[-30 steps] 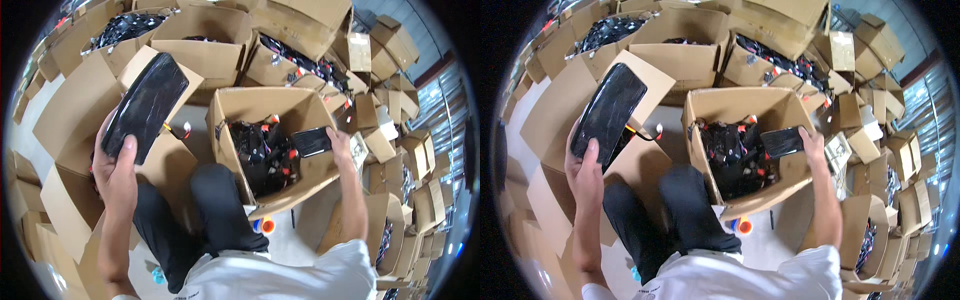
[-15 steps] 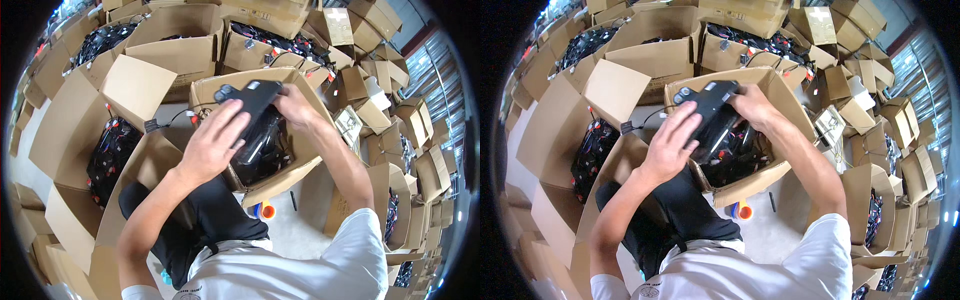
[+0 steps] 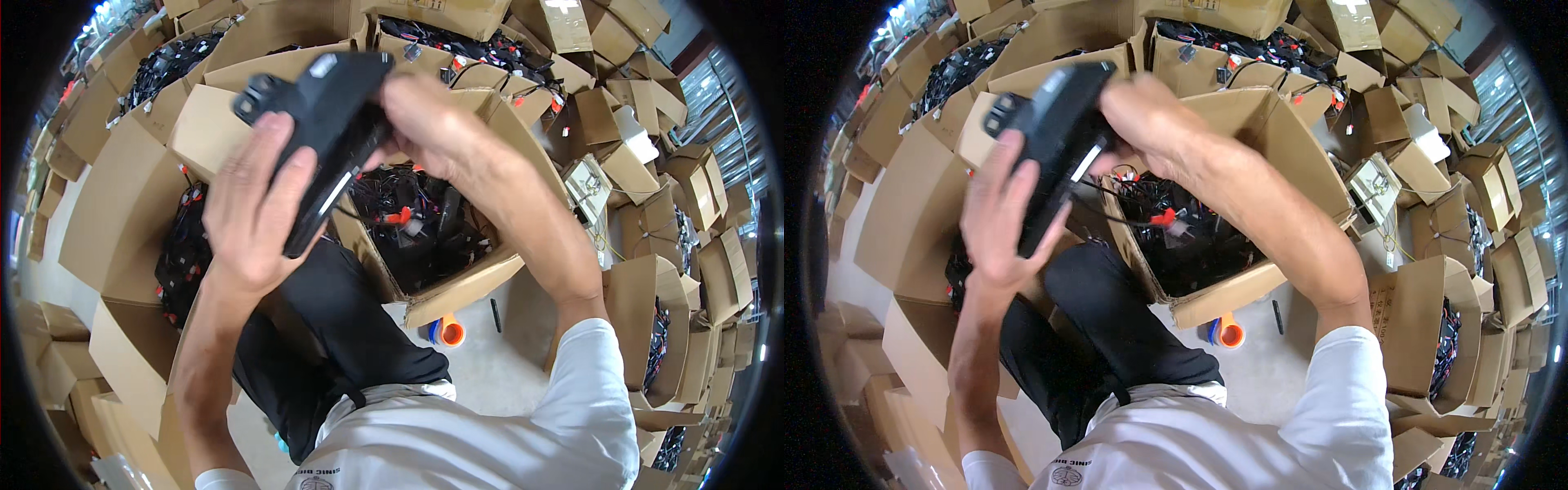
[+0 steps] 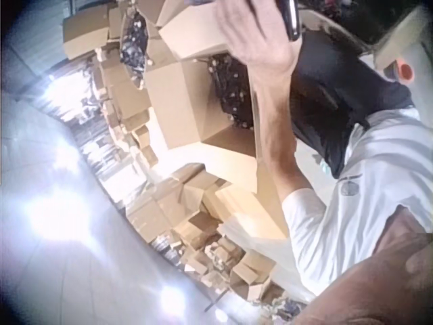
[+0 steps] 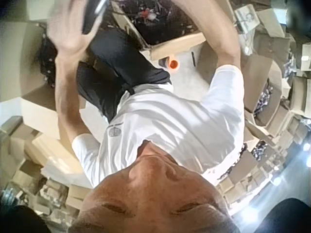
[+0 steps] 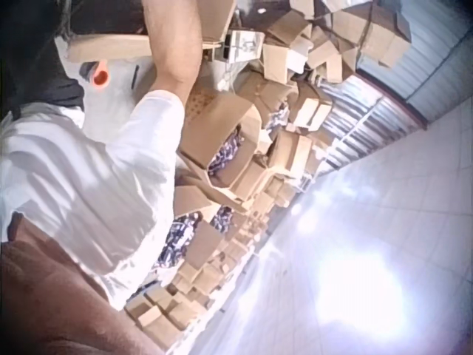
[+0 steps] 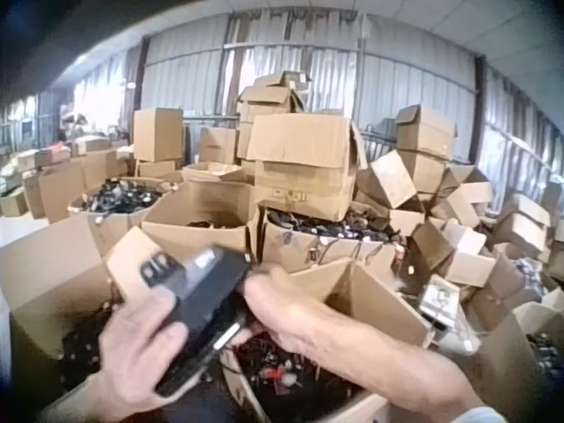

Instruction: The person sorts and inspects electronic display units and cable harnesses by hand, taking them from open cardboard boxes.

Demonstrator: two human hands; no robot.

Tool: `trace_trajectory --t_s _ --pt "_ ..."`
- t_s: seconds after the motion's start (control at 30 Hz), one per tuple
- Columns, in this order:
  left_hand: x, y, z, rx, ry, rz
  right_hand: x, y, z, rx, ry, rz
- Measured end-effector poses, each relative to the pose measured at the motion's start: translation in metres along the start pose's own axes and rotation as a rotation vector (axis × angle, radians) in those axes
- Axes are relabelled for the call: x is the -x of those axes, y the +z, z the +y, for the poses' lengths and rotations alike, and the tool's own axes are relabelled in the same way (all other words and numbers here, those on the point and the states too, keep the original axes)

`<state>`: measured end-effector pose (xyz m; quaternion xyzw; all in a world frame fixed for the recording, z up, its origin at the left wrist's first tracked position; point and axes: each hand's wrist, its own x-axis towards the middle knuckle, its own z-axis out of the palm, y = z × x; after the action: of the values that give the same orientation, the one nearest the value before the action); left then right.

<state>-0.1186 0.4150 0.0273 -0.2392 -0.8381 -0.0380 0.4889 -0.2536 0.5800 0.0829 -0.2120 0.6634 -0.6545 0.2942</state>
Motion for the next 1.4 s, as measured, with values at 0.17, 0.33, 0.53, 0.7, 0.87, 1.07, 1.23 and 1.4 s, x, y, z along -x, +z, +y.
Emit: trace_trajectory --t_s 0.17,0.33,0.53,0.7,0.87,1.07,1.23,1.4 --pt "0.004 -0.009 -0.001 0.312 -0.484 0.332 -0.011 -0.017 -0.002 -0.149 -0.098 -0.173" --pt "0.041 -0.008 -0.023 0.356 -1.073 0.383 -0.04 -0.135 0.192 0.967 -0.256 -0.153" --pt "0.054 0.007 -0.025 0.376 -1.166 0.375 -0.019 -0.127 0.327 1.017 0.299 -0.55" --pt "0.05 0.02 -0.02 0.476 -1.193 0.326 0.005 -0.162 0.326 1.095 0.021 -0.564" --pt "0.046 0.003 -0.04 0.567 -1.319 0.394 0.047 -0.192 0.202 0.768 0.446 -0.015" --pt "0.032 -0.047 -0.094 1.101 -1.208 0.837 0.035 -0.155 0.043 0.372 -0.334 0.21" --pt "0.052 -0.058 -0.074 0.88 -1.246 0.908 0.002 -0.106 0.077 0.896 -0.179 -0.006" --pt "0.08 -0.042 -0.027 0.73 -1.447 0.719 0.01 -0.067 0.154 0.944 -0.242 -0.096"
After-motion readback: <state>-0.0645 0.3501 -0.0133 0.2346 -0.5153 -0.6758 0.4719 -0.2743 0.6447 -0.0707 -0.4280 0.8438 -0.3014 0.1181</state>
